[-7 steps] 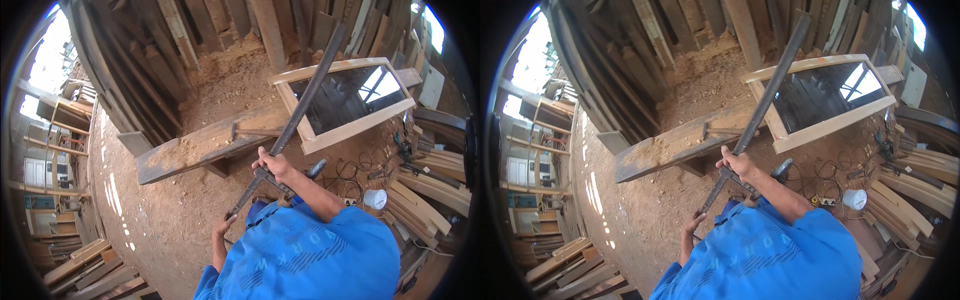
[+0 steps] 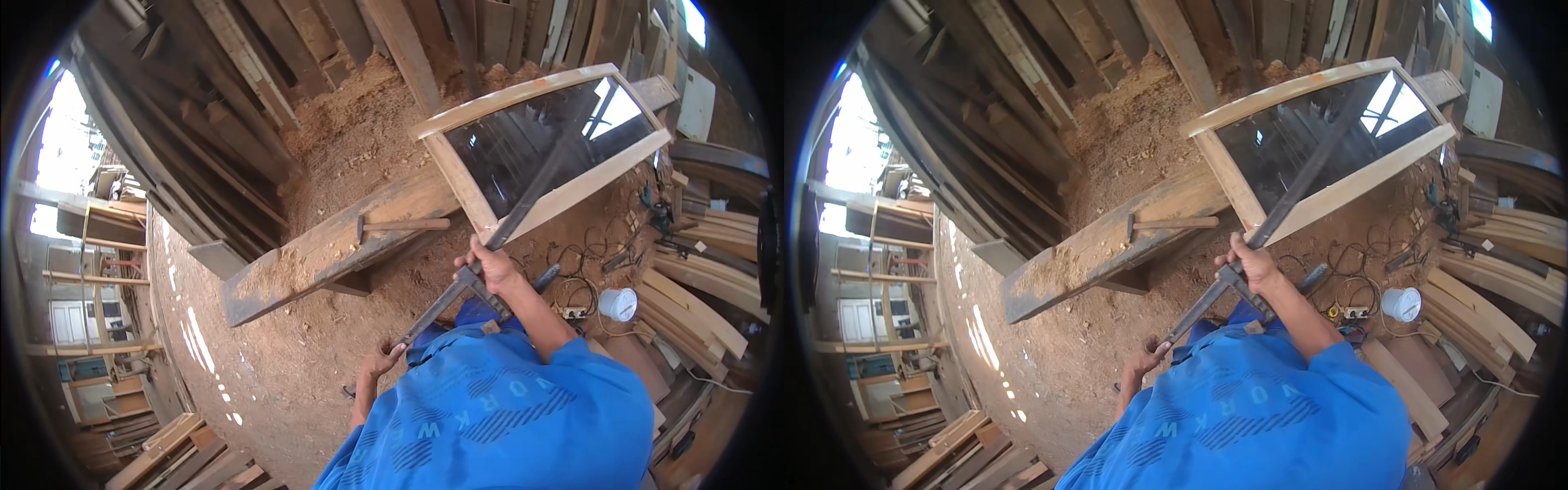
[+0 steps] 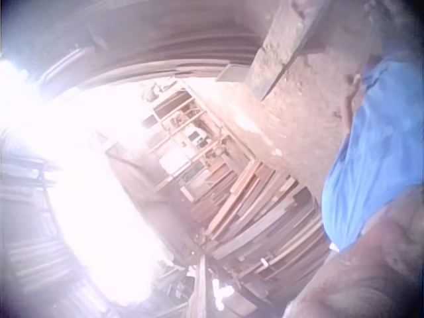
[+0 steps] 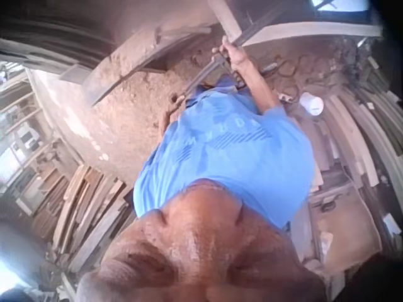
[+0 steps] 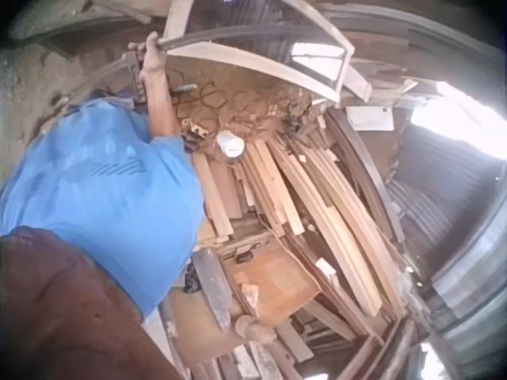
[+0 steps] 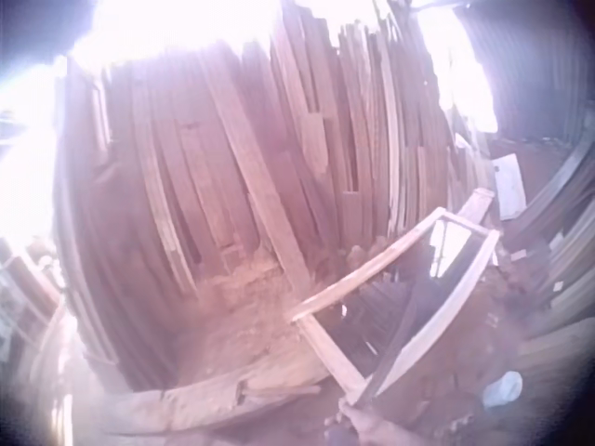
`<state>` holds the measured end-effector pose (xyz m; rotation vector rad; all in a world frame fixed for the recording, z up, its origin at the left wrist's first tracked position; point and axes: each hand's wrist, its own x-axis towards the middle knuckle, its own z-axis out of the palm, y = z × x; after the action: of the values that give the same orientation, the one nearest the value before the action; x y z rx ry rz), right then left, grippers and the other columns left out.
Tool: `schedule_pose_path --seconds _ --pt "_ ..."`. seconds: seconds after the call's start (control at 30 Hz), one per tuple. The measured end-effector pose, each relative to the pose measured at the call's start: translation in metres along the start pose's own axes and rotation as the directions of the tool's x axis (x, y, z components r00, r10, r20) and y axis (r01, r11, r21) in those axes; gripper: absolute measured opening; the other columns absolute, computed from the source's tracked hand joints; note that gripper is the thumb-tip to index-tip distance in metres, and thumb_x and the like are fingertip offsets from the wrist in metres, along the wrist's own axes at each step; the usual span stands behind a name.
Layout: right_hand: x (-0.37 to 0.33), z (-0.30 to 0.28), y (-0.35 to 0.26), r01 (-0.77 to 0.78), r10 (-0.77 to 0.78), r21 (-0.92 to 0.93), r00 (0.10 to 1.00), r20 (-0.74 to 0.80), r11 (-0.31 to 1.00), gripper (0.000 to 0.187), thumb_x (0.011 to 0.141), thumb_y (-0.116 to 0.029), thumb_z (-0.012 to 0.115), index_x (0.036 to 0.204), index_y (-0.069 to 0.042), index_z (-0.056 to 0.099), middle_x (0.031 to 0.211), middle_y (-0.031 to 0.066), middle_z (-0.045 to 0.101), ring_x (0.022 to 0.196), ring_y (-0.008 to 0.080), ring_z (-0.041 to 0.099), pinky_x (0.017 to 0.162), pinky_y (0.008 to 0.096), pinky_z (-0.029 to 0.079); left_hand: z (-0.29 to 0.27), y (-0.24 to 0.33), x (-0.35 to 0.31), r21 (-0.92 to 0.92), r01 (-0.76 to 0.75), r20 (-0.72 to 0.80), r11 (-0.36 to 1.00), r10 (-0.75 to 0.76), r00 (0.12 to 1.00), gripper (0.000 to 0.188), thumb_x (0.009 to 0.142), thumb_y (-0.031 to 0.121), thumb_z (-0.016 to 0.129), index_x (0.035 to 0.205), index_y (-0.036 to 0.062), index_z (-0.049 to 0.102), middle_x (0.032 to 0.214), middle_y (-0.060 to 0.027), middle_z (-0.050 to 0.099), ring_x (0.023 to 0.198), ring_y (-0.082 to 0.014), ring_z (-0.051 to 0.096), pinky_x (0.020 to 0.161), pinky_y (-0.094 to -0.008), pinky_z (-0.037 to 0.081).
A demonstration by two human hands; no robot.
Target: The person measures a wooden window frame containing glass using an L-square, marks the wood, and uses a hammer to tap a wooden strip into place along the edge of the frame.
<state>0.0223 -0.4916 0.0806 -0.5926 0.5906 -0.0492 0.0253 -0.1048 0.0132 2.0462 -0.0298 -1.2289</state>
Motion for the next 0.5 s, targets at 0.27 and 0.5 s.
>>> schedule_pose_path --seconds 0.27,0.5 --pt "-0.02 -0.125 -0.051 -0.038 0.097 0.236 0.965 -0.244 0.971 0.04 0.091 -0.051 0.069 0.081 -0.013 0.059 0.09 0.0077 0.072 0.077 0.0317 0.07 0.064 0.0541 0.058 -0.004 0.163 0.049 0.742 -0.211 -0.043 0.636 0.358 0.933 0.039 0.074 0.04 0.077 0.096 0.0096 0.07 0.086 -0.0189 0.072 0.088 -0.0402 0.069 0.077 -0.0512 0.054" --pt "-0.036 -0.188 -0.059 0.097 -0.002 0.17 0.872 -0.489 0.981 0.036 0.096 -0.038 0.069 0.102 -0.002 0.067 0.085 0.0095 0.07 0.079 0.024 0.07 0.068 0.0374 0.058 0.014 0.31 0.125 0.865 -0.362 0.152 0.348 0.506 0.849 0.03 0.07 0.032 0.076 0.093 0.0137 0.068 0.08 -0.0136 0.071 0.084 -0.0359 0.07 0.076 -0.0489 0.055"
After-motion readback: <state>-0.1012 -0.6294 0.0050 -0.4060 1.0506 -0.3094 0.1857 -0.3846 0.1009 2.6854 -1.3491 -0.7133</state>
